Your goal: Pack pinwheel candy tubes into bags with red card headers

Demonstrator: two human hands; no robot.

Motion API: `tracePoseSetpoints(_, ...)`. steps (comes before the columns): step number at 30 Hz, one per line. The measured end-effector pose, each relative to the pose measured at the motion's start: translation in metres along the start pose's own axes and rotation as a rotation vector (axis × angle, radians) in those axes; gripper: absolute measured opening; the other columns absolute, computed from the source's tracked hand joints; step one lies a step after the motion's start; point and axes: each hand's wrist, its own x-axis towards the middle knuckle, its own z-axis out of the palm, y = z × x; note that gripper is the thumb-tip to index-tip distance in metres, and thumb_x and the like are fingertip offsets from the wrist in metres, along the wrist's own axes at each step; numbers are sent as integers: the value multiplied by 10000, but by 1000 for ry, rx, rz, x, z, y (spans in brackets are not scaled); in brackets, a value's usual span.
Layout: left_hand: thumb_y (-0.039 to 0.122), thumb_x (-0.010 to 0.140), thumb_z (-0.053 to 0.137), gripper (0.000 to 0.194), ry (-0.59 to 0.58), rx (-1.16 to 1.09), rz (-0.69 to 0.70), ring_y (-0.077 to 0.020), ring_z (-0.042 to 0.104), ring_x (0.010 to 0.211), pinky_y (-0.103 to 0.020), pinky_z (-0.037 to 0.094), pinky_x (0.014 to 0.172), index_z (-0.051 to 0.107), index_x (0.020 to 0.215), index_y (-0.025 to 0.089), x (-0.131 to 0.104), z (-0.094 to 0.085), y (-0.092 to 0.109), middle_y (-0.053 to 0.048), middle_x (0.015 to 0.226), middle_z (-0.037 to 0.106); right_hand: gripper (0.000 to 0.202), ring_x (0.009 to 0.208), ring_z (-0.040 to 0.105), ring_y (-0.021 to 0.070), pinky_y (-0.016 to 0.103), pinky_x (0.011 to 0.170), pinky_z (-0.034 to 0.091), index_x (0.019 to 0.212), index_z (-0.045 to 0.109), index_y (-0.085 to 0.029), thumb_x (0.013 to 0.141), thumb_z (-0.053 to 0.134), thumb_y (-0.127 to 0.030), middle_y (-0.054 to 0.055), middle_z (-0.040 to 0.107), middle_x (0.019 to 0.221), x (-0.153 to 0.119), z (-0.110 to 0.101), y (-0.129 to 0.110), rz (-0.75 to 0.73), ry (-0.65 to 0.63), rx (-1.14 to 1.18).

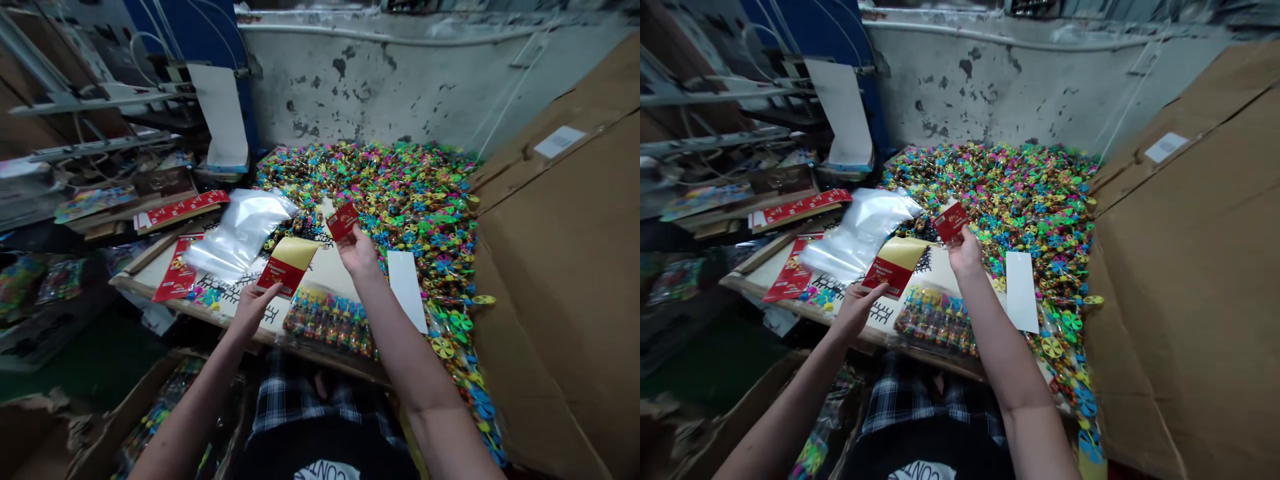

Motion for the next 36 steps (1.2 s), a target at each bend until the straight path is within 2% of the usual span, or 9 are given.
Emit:
tracePoseSetpoints(4,500,442,821,424,81,-83,-107,-183,615,656,-313,477,691,629,575,146,6,-5,-15,-37,615,666,164,513,569,77,222,552,508,693,512,-186,855,526,-170,-58,608,544,-3,8,14,68,-35,-15)
tracePoseSetpoints(8,462,372,839,544,172,-185,-236,-141,595,635,-256,429,607,605,748,145,18,-20,-29,-27,726,647,134,579,589,85,218,566,502,724,521,-192,772,643,-217,-54,651,643,-7,7,40,37,-187,-152)
tracePoseSetpoints(12,368,420,819,644,407,-87,-102,-136,589,777,-249,432,689,592,994,185,27,-42,-26,-61,999,616,223,576,555,87,211,549,483,707,507,-199,688,714,-280,-73,607,622,-8,8,73,30,-296,-322)
tracePoseSetpoints(14,379,478,790,593,482,-7,0,-154,576,856,-261,434,753,611,1009,185,30,-50,-19,-81,1085,602,242,562,528,85,207,528,464,692,509,-197,658,725,-298,-78,579,607,-10,10,87,31,-333,-400)
tracePoseSetpoints(18,441,566,735,422,322,17,36,-176,581,840,-277,430,779,663,865,152,35,-52,-4,-54,885,667,278,540,484,83,205,497,427,647,513,-187,610,740,-343,-80,542,572,-18,14,109,69,-448,-552)
tracePoseSetpoints(24,369,487,787,338,114,-94,-49,-161,588,677,-282,438,717,684,701,129,44,-45,-3,-27,683,687,317,532,476,85,200,474,389,650,542,-181,575,738,-418,-66,549,572,-28,16,127,110,-643,-709)
tracePoseSetpoints(27,305,427,804,310,123,-152,-90,-145,573,614,-278,433,694,686,645,119,46,-45,-7,-24,625,682,263,618,529,105,239,587,451,719,580,-183,652,683,-416,-38,595,664,-23,18,128,51,-753,-784)
tracePoseSetpoints(32,308,403,801,306,223,-237,-115,-128,567,599,-270,408,697,678,623,133,53,-53,-9,-11,615,678,224,819,557,138,304,803,451,924,640,-202,734,601,-315,19,623,909,-9,9,116,-353,-736,-1004)
tracePoseSetpoints(36,297,381,803,309,296,-277,-157,-109,553,590,-247,363,652,672,622,155,57,-58,-9,6,630,680,245,658,531,129,291,672,471,967,618,-211,745,554,-295,-9,586,754,-16,-8,113,-289,-695,-1118)
